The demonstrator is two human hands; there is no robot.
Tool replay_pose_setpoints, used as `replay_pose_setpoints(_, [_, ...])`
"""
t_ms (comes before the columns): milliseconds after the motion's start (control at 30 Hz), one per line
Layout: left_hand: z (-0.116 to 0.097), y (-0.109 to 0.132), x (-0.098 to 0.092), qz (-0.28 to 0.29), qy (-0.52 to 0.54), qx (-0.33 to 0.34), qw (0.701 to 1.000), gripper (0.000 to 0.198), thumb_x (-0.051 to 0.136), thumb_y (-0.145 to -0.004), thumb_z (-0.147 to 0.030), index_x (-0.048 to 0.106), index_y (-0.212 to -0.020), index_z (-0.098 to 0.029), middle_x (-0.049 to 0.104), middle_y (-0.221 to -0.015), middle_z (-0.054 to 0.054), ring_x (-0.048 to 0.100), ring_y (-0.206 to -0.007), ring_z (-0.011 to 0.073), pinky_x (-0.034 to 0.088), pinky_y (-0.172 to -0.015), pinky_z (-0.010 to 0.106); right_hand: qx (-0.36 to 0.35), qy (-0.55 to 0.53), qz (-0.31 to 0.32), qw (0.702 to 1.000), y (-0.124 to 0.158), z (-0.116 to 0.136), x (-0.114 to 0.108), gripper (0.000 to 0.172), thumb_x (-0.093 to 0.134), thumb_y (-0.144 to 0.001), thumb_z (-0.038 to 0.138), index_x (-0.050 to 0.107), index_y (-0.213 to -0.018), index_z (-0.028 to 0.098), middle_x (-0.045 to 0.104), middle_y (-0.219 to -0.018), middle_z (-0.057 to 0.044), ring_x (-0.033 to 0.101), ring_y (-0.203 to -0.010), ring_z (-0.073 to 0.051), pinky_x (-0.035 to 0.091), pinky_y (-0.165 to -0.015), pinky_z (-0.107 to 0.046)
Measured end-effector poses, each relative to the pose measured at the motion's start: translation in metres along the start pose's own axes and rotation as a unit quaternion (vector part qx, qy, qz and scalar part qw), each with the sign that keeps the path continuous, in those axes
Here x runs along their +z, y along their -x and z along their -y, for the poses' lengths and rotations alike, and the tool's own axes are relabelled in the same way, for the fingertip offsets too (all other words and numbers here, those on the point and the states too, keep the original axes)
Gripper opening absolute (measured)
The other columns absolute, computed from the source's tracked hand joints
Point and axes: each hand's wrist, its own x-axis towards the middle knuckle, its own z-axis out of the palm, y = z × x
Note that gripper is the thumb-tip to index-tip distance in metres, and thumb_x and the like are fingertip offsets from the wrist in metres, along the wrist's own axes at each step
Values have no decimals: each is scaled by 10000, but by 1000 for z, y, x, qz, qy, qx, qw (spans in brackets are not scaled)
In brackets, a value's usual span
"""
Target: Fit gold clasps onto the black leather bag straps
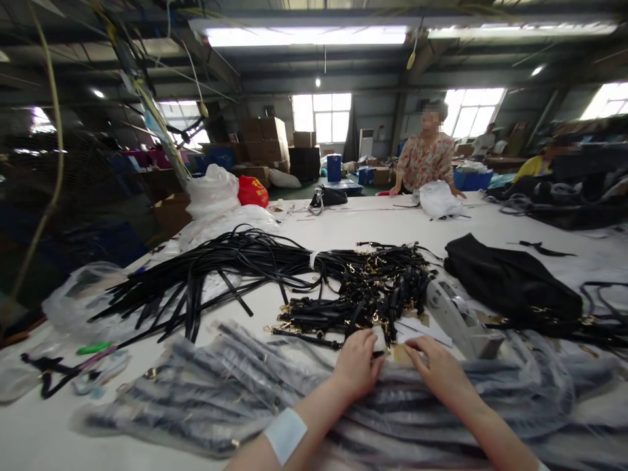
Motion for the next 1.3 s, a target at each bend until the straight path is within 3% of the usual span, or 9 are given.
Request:
replay_pose_setpoints(167, [17,15,38,-69,54,49,995,449,546,-869,-341,561,-1298,-207,570,-1378,117,509,-1275,293,398,-1140,453,-9,27,-18,999,-72,7,12,260,477,-902,262,698,-1019,190,730,-1042,-109,677,-992,-252,498,-905,-360])
replay_pose_setpoints(300, [37,6,63,-44,72,63,994,511,627,-811,-420,585,-1280,-222,594,-1352,123,535,-1250,327,440,-1112,458,36,59,-30,997,-113,16,38,224,596,-800,188,696,-1000,171,726,-1002,-139,671,-1009,-297,476,-897,-389])
replay_pose_setpoints(467, [62,-4,93,-64,74,64,993,492,670,-789,-461,632,-1232,-250,649,-1276,121,589,-1195,335,500,-1054,442,90,65,-20,994,-132,22,44,96,612,-748,114,652,-792,189,707,-821,-84,684,-858,-260,462,-785,-331])
replay_pose_setpoints(600, [70,-1,92,-140,64,105,983,463,607,-857,-417,604,-1285,-241,647,-1277,131,602,-1195,303,527,-1027,417,82,30,-16,996,-122,31,27,105,545,-803,122,616,-818,198,696,-913,-84,657,-913,-237,444,-795,-302])
replay_pose_setpoints(733, [60,3,67,-259,27,94,961,470,415,-967,-361,503,-1411,-234,598,-1346,154,554,-1271,293,519,-1029,456,31,-43,56,997,-85,57,11,150,474,-888,209,623,-884,222,692,-701,8,646,-649,-159,444,-617,-225])
replay_pose_setpoints(833, [46,3,44,-290,13,153,945,493,274,-1007,-441,543,-1369,-241,675,-1225,145,623,-1179,283,508,-1023,464,-37,-113,132,984,-50,78,4,167,517,-860,283,674,-844,227,722,-744,-4,658,-701,-174,456,-634,-224])
replay_pose_setpoints(1000, [13,7,-12,-269,-19,268,925,501,237,-1022,-395,654,-809,-216,644,-591,48,627,-575,184,551,-697,328,-72,-190,224,953,0,89,-19,209,569,-840,389,729,-799,261,692,-715,-11,639,-707,-210,465,-589,-262])
replay_pose_setpoints(1200, [-1,35,-121,-200,-27,213,956,405,484,-970,-276,501,-576,-186,572,-542,-9,527,-528,128,383,-569,257,95,-251,268,925,45,19,-94,491,480,-916,577,704,-883,142,574,-529,13,468,-429,-84,389,-452,-186])
replay_pose_setpoints(1300, [18,48,-162,-186,-11,174,967,398,540,-953,-323,563,-582,-184,560,-528,-14,507,-519,116,341,-552,244,192,-153,130,961,57,-46,-150,592,511,-813,699,704,-789,139,571,-466,-6,470,-362,-76,326,-414,-204])
